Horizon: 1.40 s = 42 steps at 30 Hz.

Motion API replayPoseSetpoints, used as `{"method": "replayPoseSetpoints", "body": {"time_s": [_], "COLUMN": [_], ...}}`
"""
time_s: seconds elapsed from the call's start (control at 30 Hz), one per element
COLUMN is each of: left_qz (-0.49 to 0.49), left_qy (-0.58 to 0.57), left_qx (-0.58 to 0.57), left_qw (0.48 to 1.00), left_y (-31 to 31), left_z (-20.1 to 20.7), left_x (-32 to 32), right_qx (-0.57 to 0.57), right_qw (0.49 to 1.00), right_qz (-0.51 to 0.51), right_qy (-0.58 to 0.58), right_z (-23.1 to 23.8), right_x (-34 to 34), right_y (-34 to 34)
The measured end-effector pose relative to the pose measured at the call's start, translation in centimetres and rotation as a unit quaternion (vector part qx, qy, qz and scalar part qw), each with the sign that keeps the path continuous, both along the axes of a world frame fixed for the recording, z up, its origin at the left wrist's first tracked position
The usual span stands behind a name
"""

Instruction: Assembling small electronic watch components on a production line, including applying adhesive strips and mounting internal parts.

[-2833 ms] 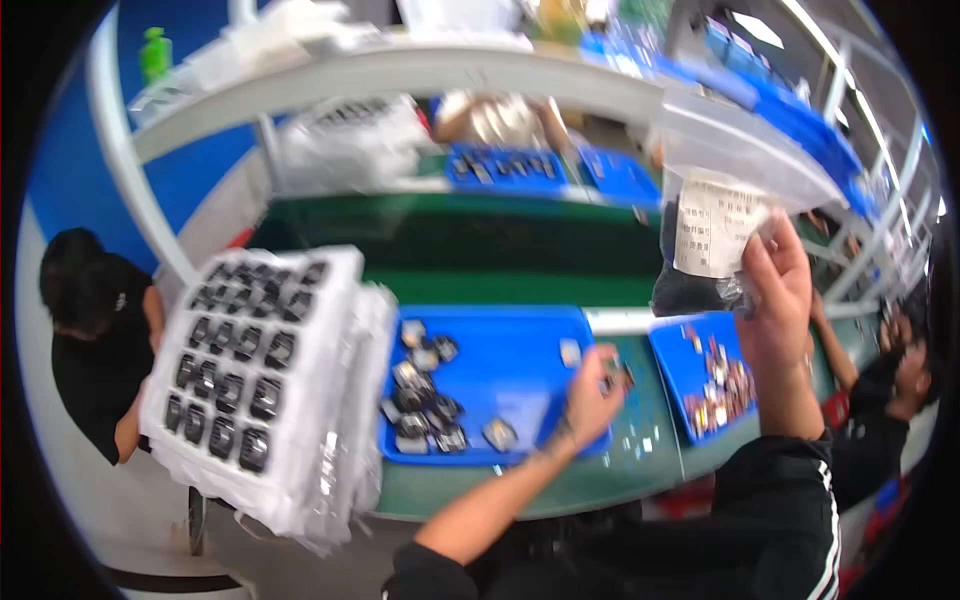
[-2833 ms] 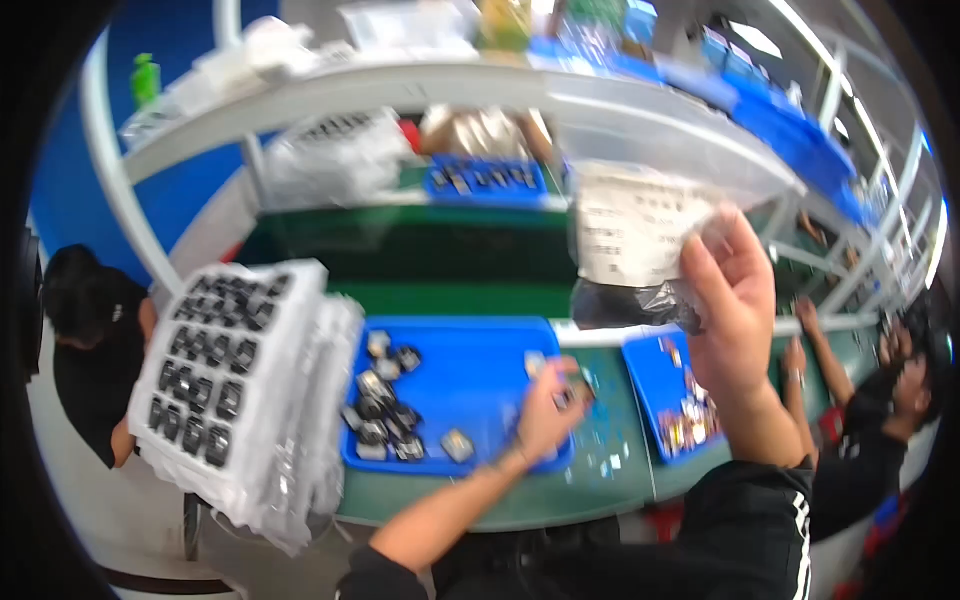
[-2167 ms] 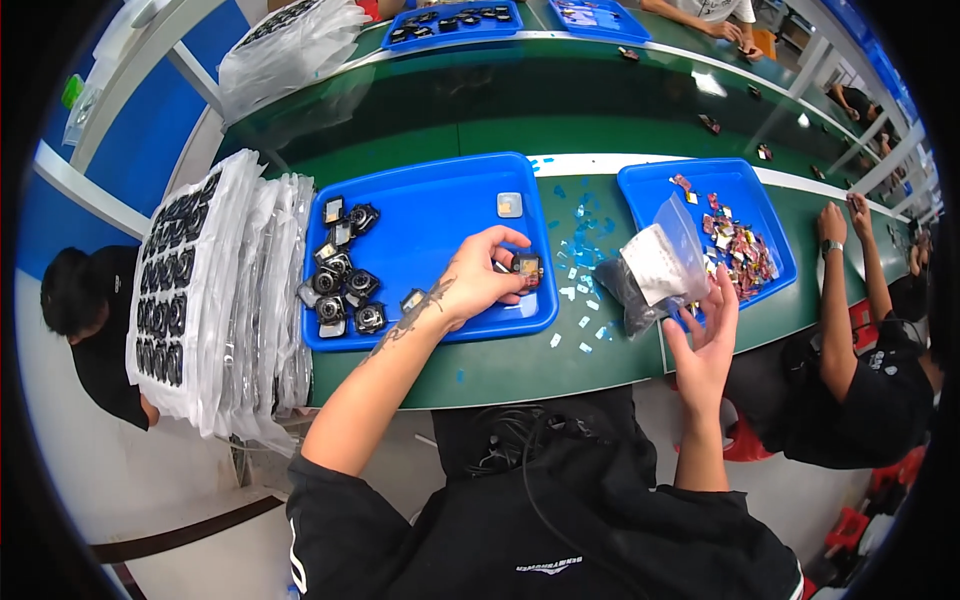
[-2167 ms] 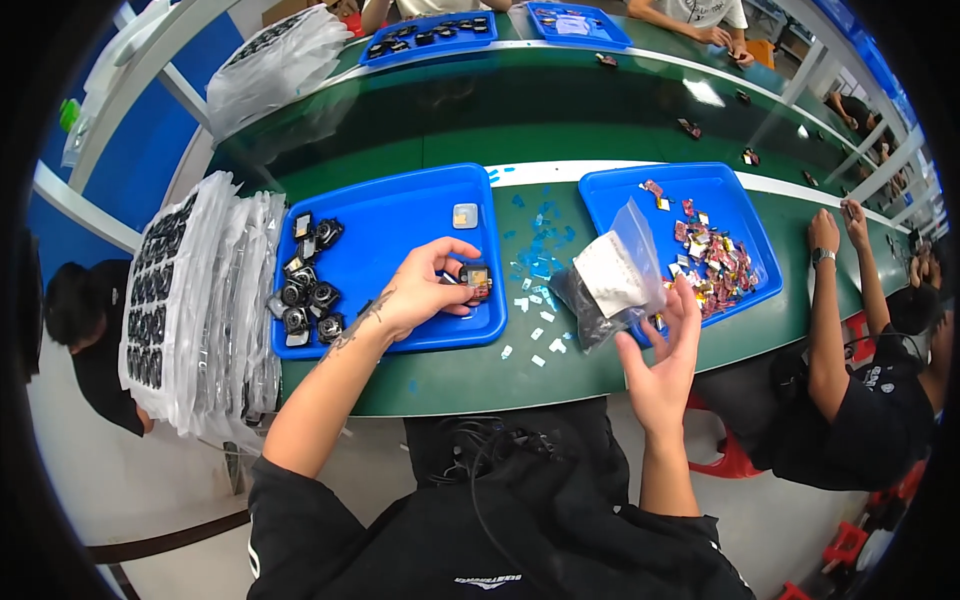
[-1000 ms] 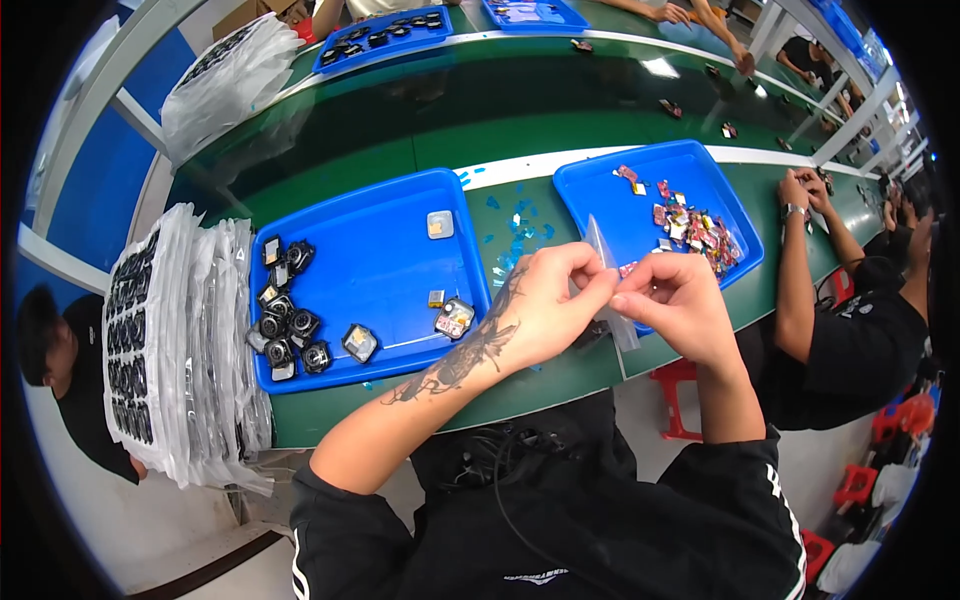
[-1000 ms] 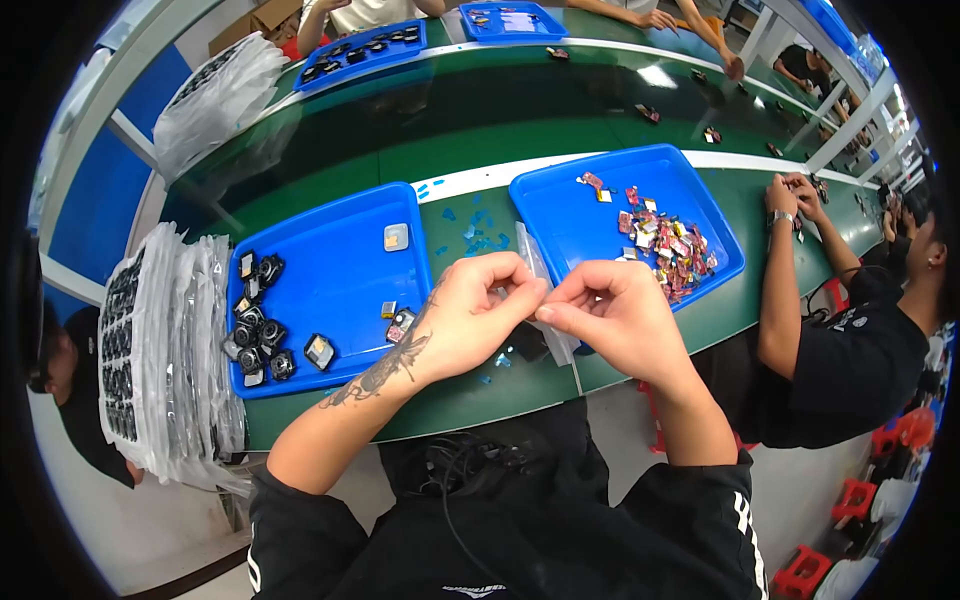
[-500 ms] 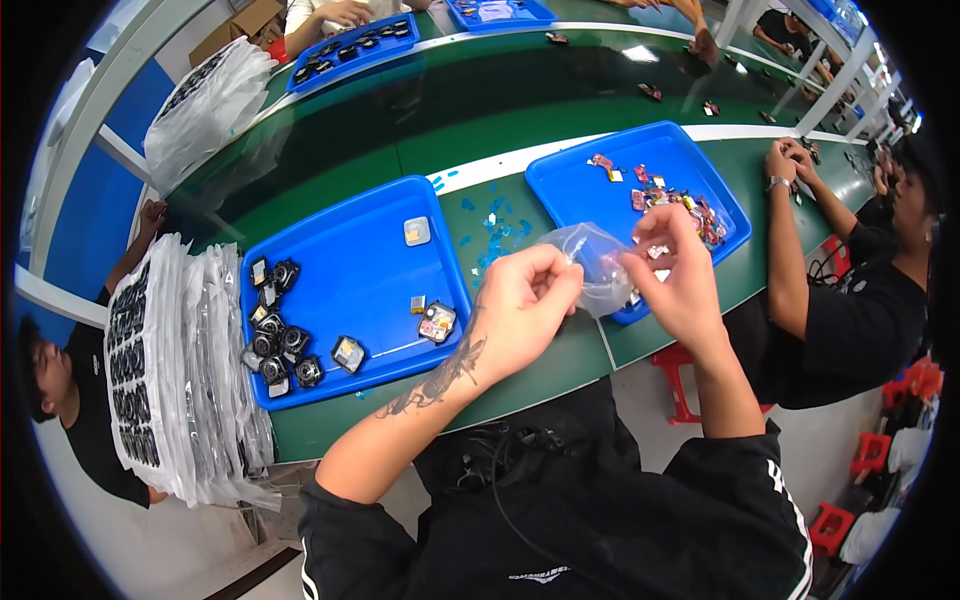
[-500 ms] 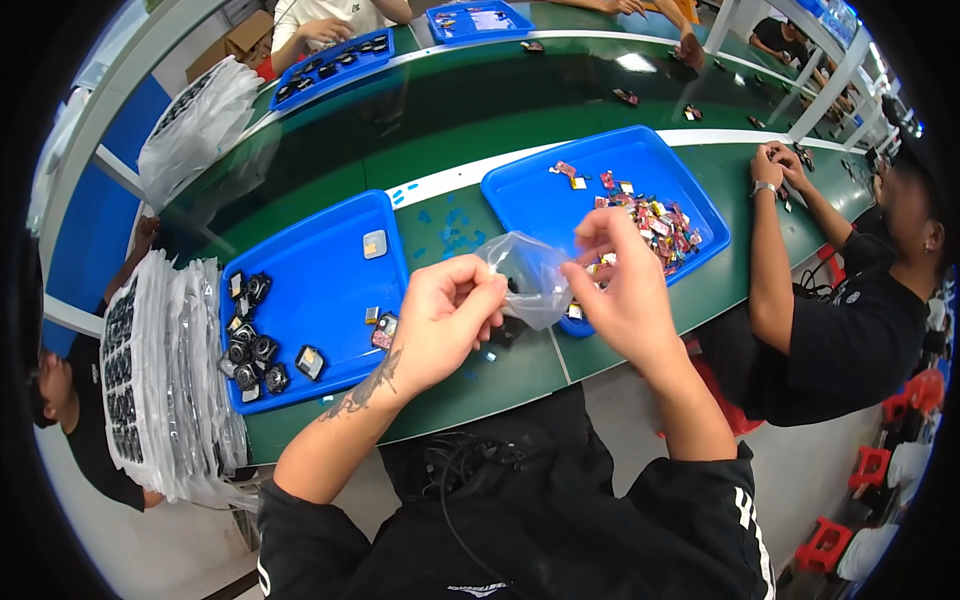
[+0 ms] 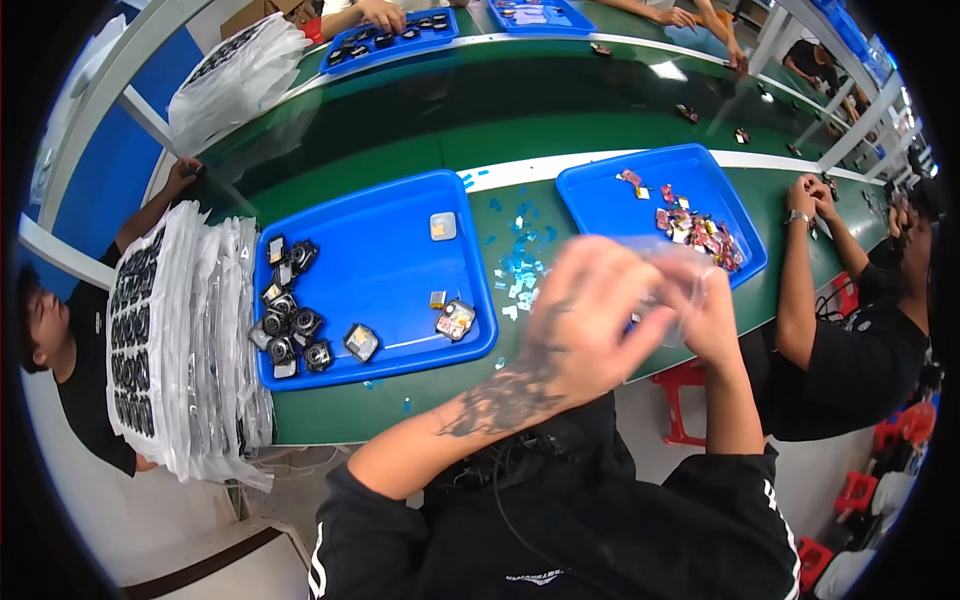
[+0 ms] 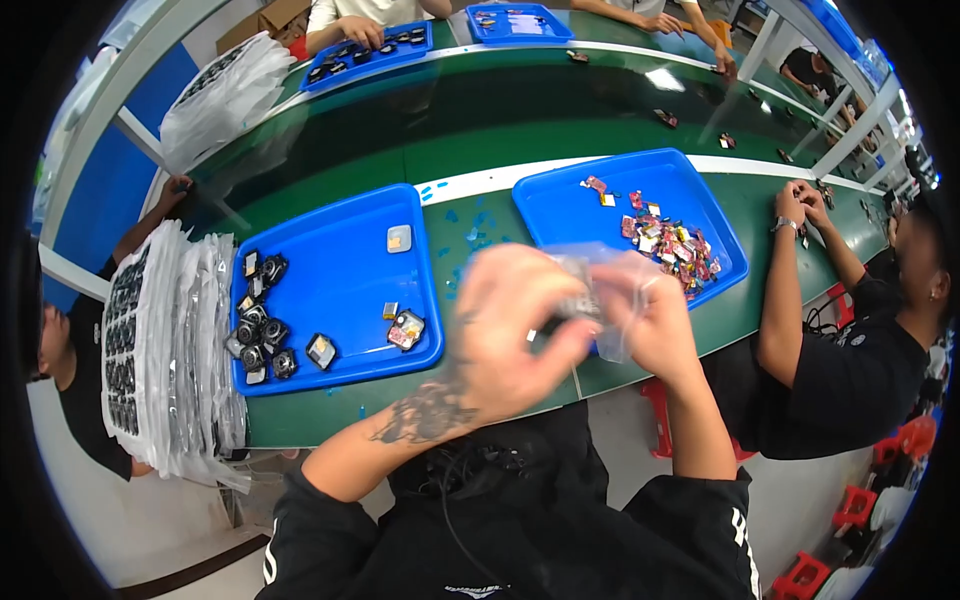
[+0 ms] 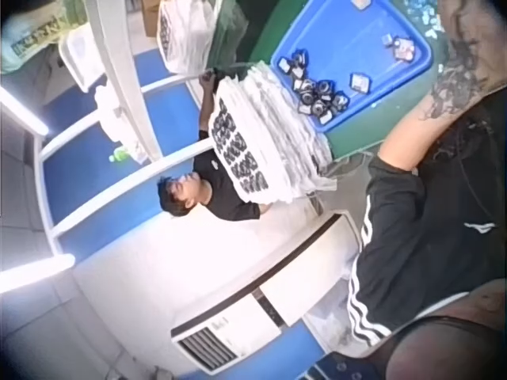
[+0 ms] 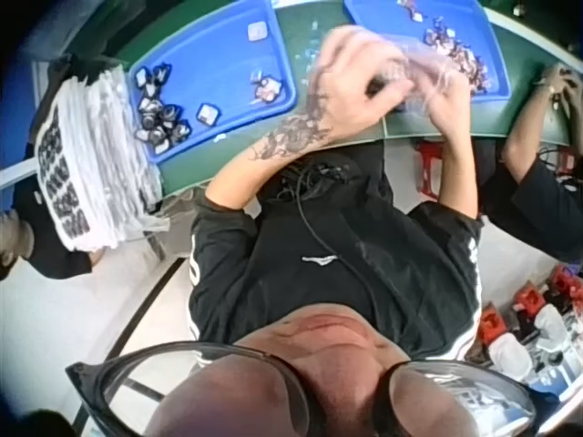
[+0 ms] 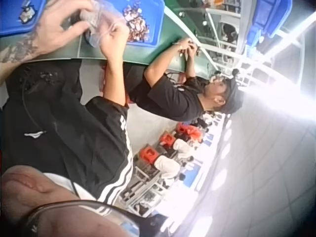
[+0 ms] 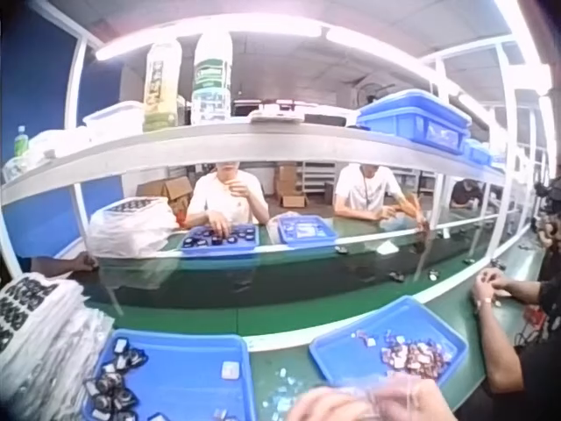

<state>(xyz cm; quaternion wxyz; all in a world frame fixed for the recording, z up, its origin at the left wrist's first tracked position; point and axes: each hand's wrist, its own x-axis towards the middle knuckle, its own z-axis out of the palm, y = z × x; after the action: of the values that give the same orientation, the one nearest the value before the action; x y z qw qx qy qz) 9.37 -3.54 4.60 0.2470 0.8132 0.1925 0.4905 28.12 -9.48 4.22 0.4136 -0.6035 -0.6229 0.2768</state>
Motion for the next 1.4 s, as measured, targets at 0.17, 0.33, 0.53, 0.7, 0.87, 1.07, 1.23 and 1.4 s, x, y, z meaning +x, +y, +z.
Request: {"method": "replayPoseSetpoints", "body": {"time_s": [0.17, 0.33, 0.53, 0.7, 0.87, 1.07, 1.23, 1.4], "left_qz": [-0.004, -0.233, -0.177, -0.191, -0.206, -0.201, -0.140, -0.119], "left_qy": [-0.070, -0.083, -0.110, -0.171, -0.234, -0.302, -0.324, -0.335], "left_qx": [-0.410, -0.718, -0.515, -0.626, -0.651, -0.657, -0.641, -0.573], "left_qw": [0.909, 0.651, 0.831, 0.736, 0.692, 0.661, 0.682, 0.738], "left_y": [2.0, 1.0, 0.1, -1.4, -1.9, -2.1, -2.5, -2.2], "left_z": [-3.2, -2.0, -3.8, -3.0, -3.5, -4.8, -4.1, -4.7], "left_x": [-2.0, -0.9, 0.0, 0.0, -0.2, -0.9, -0.9, -0.8], "right_qx": [0.022, 0.010, 0.006, 0.095, 0.123, 0.163, 0.159, 0.155], "right_qw": [0.926, 0.866, 1.000, 0.995, 0.988, 0.986, 0.893, 0.975], "right_qz": [-0.097, -0.106, 0.000, -0.019, 0.023, -0.019, -0.111, 0.006], "right_qy": [0.364, 0.489, 0.027, -0.016, -0.096, 0.005, 0.407, 0.160], "right_z": [-0.5, -0.8, 1.0, 1.9, 4.7, 4.4, 2.4, 4.5], "right_x": [0.5, -1.1, -1.2, -1.2, -2.1, -2.5, -1.5, -1.1], "right_y": [-0.6, -1.1, -0.8, -0.8, 0.0, 0.2, -0.7, -1.1]}}
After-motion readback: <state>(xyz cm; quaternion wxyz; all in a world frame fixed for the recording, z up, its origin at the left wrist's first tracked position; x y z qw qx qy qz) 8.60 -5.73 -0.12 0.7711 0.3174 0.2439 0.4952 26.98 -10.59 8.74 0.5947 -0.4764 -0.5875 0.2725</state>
